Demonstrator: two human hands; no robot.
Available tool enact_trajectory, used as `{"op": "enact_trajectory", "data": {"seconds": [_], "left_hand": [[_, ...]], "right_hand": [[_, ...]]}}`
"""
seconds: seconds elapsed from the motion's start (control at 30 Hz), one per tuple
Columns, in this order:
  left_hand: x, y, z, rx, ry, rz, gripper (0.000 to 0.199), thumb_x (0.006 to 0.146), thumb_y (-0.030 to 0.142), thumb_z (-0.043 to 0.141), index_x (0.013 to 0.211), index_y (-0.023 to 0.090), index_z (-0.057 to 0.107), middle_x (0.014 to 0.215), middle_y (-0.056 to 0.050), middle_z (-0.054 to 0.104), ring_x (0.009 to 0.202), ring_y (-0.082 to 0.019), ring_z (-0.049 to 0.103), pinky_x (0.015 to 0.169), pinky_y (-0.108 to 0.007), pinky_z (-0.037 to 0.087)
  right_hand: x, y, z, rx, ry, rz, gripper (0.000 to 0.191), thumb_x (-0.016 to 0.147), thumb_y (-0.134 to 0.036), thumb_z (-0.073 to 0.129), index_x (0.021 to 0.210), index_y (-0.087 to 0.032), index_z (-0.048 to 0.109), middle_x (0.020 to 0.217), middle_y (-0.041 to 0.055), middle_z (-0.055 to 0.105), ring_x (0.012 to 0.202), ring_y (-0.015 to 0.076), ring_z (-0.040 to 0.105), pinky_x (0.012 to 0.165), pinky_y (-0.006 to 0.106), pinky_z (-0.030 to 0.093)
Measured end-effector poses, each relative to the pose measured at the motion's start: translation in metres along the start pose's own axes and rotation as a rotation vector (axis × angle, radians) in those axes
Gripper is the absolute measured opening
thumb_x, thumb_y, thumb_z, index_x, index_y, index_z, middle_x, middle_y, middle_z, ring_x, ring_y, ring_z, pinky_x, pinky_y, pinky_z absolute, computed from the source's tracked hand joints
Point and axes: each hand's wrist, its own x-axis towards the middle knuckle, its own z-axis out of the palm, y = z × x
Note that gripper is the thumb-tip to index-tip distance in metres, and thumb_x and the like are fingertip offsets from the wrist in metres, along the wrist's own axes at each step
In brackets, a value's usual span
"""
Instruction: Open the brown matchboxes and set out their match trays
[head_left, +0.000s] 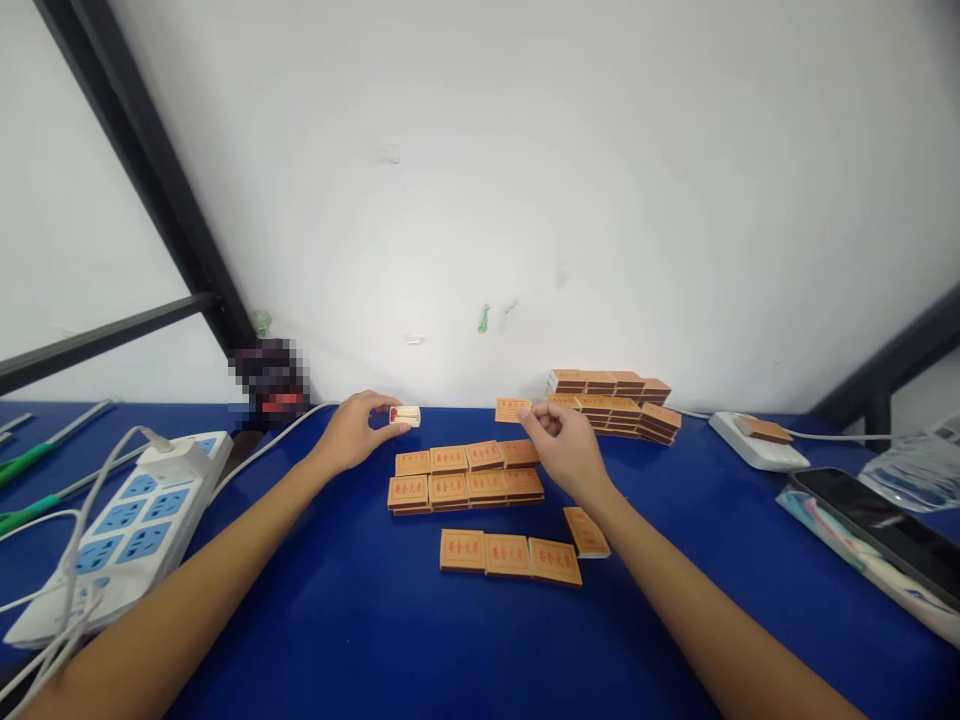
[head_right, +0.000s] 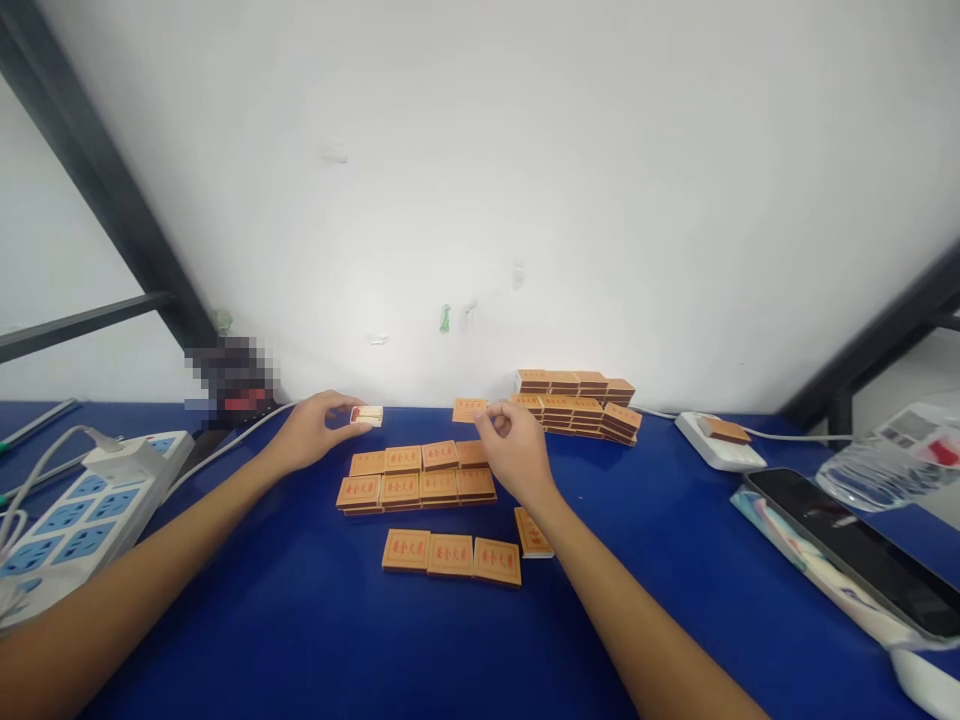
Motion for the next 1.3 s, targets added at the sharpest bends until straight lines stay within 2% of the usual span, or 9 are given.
{"op": "enact_trajectory", "data": {"seconds": [0.1,0.23,0.47,0.6,0.7,0.87,1.03,1.17,1.3], "left_hand": [[0.007,-0.013,0.005,0.039,-0.071,0.006,0.038,0.084,0.057,0.074,0.101,0.023,0.08,0.106,-0.008,0.078,0.099,-0.029,0.07,0.089,-0.042,0.054],[0.0,-0.015,0.007,0.093,-0.087,0.024,0.041,0.087,0.057,0.071,0.108,0.022,0.079,0.113,-0.01,0.076,0.104,-0.031,0.068,0.096,-0.046,0.051],[-0.016,-0.013,0.006,0.094,-0.159,0.133,0.035,0.095,0.048,0.063,0.117,0.023,0.076,0.122,-0.009,0.074,0.114,-0.028,0.065,0.105,-0.046,0.049],[-0.022,-0.011,0.007,0.07,-0.213,0.198,0.034,0.096,0.042,0.063,0.124,0.025,0.072,0.129,-0.008,0.071,0.122,-0.028,0.062,0.11,-0.048,0.047],[-0.024,-0.003,0.008,0.058,-0.253,0.236,0.031,0.096,0.035,0.062,0.124,0.024,0.072,0.128,-0.009,0.07,0.123,-0.028,0.061,0.11,-0.048,0.047],[-0.027,0.012,0.012,0.109,-0.292,0.28,0.032,0.096,0.026,0.063,0.127,0.021,0.072,0.122,-0.011,0.07,0.116,-0.029,0.061,0.104,-0.048,0.05],[-0.031,0.016,0.013,0.134,-0.269,0.301,0.039,0.095,0.025,0.064,0.133,0.021,0.07,0.126,-0.012,0.072,0.118,-0.03,0.064,0.102,-0.047,0.053],[-0.028,0.009,0.01,0.101,-0.188,0.255,0.044,0.091,0.023,0.064,0.135,0.021,0.068,0.13,-0.008,0.073,0.115,-0.026,0.07,0.101,-0.04,0.057],[-0.02,-0.003,0.006,0.158,-0.075,0.228,0.04,0.095,0.019,0.053,0.131,0.019,0.07,0.132,-0.01,0.072,0.123,-0.028,0.065,0.111,-0.046,0.051]], "right_hand": [[0.007,0.014,-0.002,-0.054,-0.034,0.005,0.04,0.089,-0.053,0.058,0.065,-0.021,0.057,0.06,-0.0017,0.045,0.06,0.0154,0.042,0.06,0.03,0.032],[0.009,0.019,-0.004,-0.082,-0.065,0.024,0.04,0.089,-0.052,0.06,0.065,-0.02,0.06,0.06,-0.0009,0.048,0.06,0.016,0.044,0.059,0.03,0.031],[0.014,0.002,-0.01,-0.037,-0.108,0.068,0.041,0.091,-0.054,0.057,0.072,-0.019,0.064,0.066,0.002,0.061,0.063,0.0173,0.054,0.061,0.03,0.039],[0.023,-0.007,-0.005,-0.051,-0.194,0.132,0.03,0.09,-0.042,0.061,0.078,-0.017,0.071,0.079,0.0081,0.075,0.075,0.0208,0.067,0.07,0.03,0.048],[0.031,-0.017,0.004,-0.109,-0.288,0.177,0.027,0.09,-0.036,0.063,0.075,-0.016,0.074,0.079,0.0094,0.078,0.073,0.0206,0.067,0.07,0.03,0.048],[0.051,-0.046,0.038,-0.199,-0.459,0.186,0.026,0.09,-0.03,0.067,0.071,-0.016,0.077,0.073,0.0074,0.075,0.062,0.0156,0.058,0.063,0.029,0.044],[0.07,-0.077,0.097,-0.259,-0.615,0.18,0.02,0.086,-0.024,0.072,0.07,-0.014,0.078,0.064,0.0044,0.069,0.057,0.0123,0.051,0.059,0.027,0.041],[0.075,-0.086,0.136,-0.342,-0.624,0.172,0.014,0.083,-0.02,0.074,0.074,-0.01,0.077,0.062,0.0052,0.067,0.055,0.0132,0.051,0.057,0.027,0.04],[0.077,-0.081,0.143,-0.381,-0.603,0.099,0.016,0.085,-0.021,0.072,0.073,-0.011,0.076,0.068,0.0091,0.071,0.06,0.0168,0.058,0.061,0.029,0.042]]}}
